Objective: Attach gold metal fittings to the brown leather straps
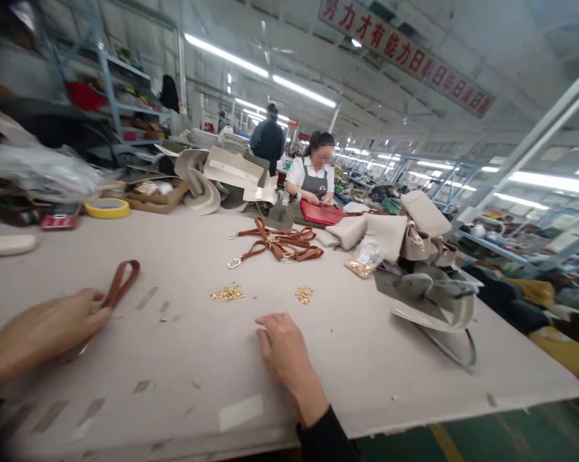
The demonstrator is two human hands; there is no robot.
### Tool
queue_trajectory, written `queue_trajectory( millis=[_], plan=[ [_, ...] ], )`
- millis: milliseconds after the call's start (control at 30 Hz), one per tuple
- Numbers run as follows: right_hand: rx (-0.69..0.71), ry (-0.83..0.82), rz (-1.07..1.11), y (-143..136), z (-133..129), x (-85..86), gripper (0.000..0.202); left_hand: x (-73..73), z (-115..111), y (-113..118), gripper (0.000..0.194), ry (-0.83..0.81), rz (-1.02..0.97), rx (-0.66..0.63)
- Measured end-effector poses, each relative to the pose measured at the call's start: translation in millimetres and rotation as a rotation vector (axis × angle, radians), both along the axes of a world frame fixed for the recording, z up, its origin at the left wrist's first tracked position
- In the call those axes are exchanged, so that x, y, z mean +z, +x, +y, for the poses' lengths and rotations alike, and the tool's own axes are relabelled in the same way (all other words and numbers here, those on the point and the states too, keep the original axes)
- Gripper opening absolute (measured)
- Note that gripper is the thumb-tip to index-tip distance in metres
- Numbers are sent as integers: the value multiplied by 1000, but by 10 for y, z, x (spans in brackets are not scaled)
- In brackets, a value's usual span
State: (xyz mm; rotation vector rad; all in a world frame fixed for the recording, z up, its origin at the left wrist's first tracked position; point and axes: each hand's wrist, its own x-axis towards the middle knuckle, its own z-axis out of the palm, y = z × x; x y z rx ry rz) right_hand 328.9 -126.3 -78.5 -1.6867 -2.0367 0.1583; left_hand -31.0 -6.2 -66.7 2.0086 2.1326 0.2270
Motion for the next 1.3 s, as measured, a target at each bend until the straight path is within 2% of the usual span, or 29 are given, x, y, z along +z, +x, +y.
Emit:
queue_trajectory(
  millis=[100,200,300,433,500,633,733,833,933,1000,1133,1233,1300],
  plan=[
    [-8,14,-174,-69,397,-112,32,31,-116,22,32,-31,66,-98],
    [-20,33,-297,-56,677,-314,34,28,-169,-19,34,-8,36,-105],
    [-4,70,-334,-1,810,-482,35,20,-184,-76,34,9,-6,-100],
    [-30,127,-348,70,836,-539,34,47,-204,-79,29,38,-123,-123],
    [-83,139,-347,82,845,-521,27,77,-215,-28,29,3,-391,-120],
    [-176,141,-205,77,872,-464,23,151,-226,233,36,-232,-1202,-108],
    [-209,109,132,80,859,-409,18,202,-202,554,26,-362,-1570,-88],
    [-235,46,580,87,825,-347,20,233,-142,916,19,-480,-1762,-78],
    [-194,23,977,85,791,-287,25,220,-67,1255,23,-639,-1821,-164],
    [-155,8,1134,70,769,-250,26,176,-23,1442,30,-671,-1817,-227],
    [-83,-98,1302,-7,729,-189,26,12,29,1686,32,-530,-1693,-260],
    [-23,-157,1346,-95,711,-159,27,-105,17,1763,34,-440,-1506,-258],
    [11,-190,1327,-157,709,-143,24,-140,-12,1783,35,-438,-1461,-272]
  ],
)
